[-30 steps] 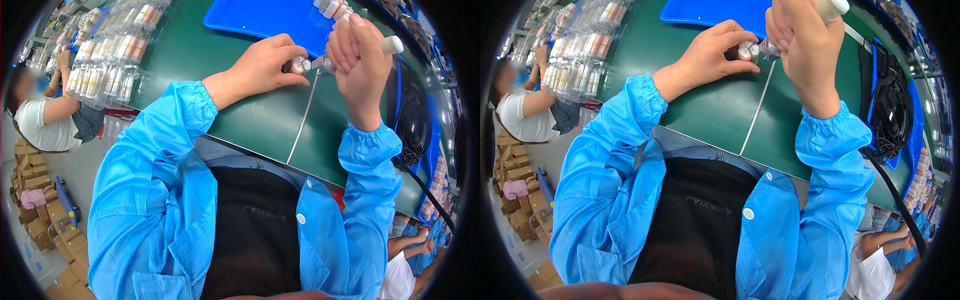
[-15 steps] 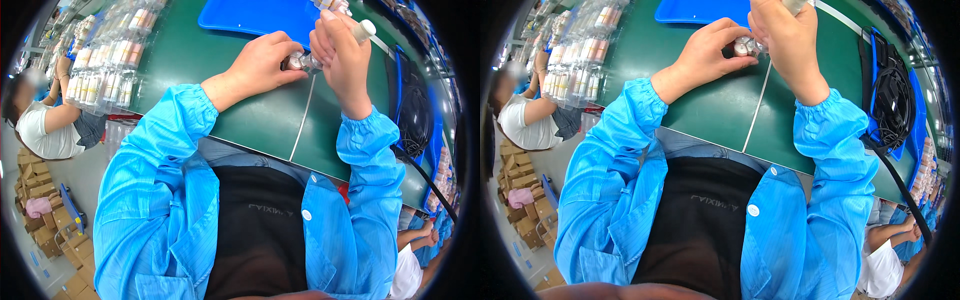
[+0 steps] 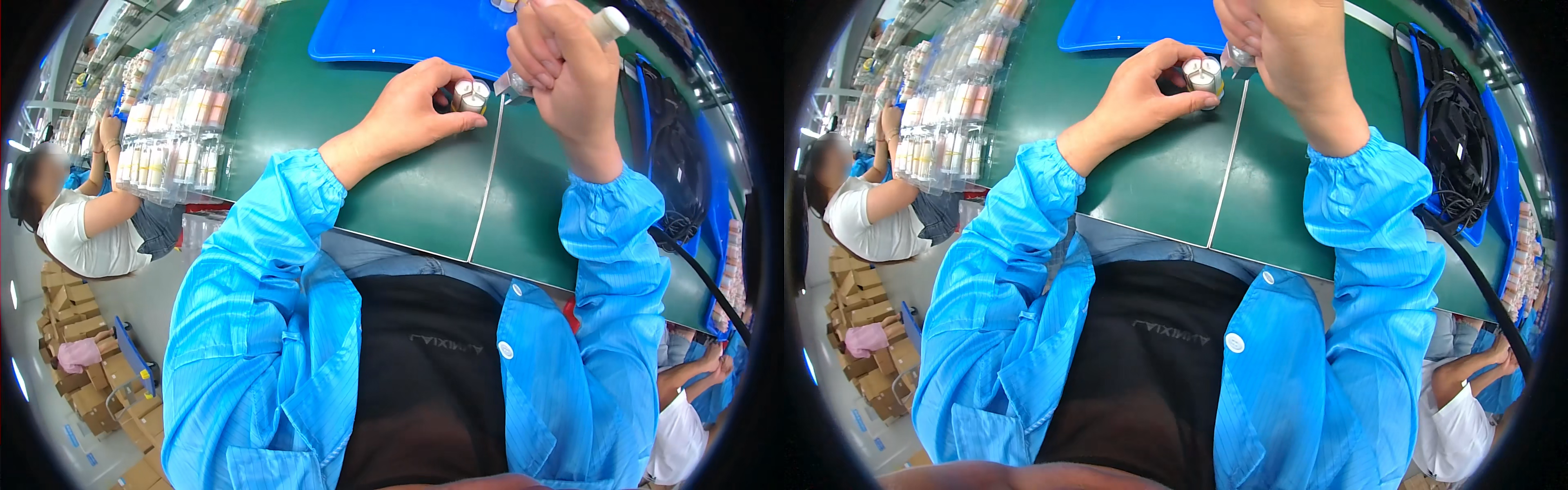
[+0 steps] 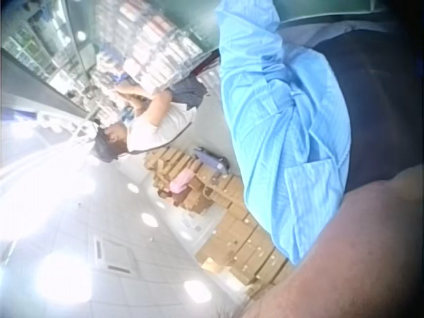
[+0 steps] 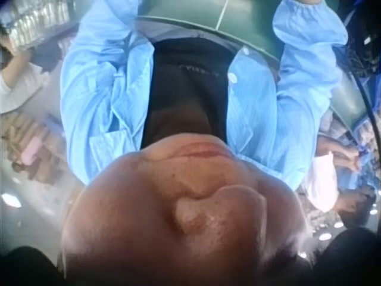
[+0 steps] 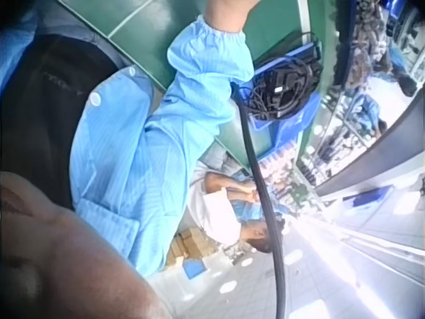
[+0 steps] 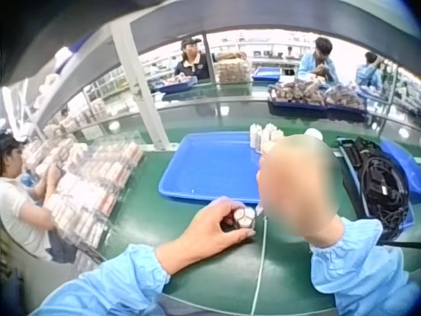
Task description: Capping plastic vials using a pneumatic capping tool on a factory assembly line.
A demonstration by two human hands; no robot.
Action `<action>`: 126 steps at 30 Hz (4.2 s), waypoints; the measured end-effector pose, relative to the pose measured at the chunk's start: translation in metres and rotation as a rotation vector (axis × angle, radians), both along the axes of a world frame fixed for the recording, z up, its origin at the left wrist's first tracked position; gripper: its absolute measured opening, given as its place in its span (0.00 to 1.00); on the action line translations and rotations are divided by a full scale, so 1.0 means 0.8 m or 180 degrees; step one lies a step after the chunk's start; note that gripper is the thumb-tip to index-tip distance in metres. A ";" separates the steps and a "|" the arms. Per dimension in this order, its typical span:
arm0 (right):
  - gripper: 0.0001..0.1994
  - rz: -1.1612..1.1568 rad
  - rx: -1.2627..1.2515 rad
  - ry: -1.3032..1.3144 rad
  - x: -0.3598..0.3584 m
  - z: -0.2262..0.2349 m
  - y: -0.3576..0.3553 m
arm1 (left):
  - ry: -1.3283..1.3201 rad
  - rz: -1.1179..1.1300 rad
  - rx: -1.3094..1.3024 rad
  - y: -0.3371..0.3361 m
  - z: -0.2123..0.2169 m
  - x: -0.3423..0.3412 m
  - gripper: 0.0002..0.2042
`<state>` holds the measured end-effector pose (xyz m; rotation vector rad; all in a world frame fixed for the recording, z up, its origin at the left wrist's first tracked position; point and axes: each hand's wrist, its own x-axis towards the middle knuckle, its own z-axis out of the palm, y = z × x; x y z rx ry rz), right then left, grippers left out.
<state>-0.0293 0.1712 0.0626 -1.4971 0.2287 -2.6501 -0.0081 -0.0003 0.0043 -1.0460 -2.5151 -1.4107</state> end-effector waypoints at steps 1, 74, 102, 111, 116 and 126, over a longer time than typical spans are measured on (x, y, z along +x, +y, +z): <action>0.15 -0.0350 0.0210 0.0071 -0.002 -0.003 0.000 | -0.0168 0.0020 -0.0059 0.001 0.000 0.000 0.26; 0.20 -0.2950 0.2424 -0.1123 0.062 0.057 0.021 | 0.0462 0.3646 -0.3785 -0.469 0.144 -0.114 0.16; 0.20 -0.3448 0.1735 -0.0693 0.073 0.110 0.064 | 0.2548 0.0661 -0.1289 0.128 0.023 -0.196 0.12; 0.20 -0.3437 0.1962 -0.0976 0.062 0.090 0.056 | 0.1617 0.0738 -0.0466 0.032 0.073 -0.093 0.19; 0.19 -0.2562 0.2156 -0.1009 0.050 0.061 0.034 | 0.0343 -0.0311 0.0017 -0.008 0.042 -0.010 0.23; 0.18 0.0356 -0.0322 0.0003 -0.007 -0.020 -0.025 | -0.0352 -0.0385 0.0462 -0.008 0.013 0.002 0.26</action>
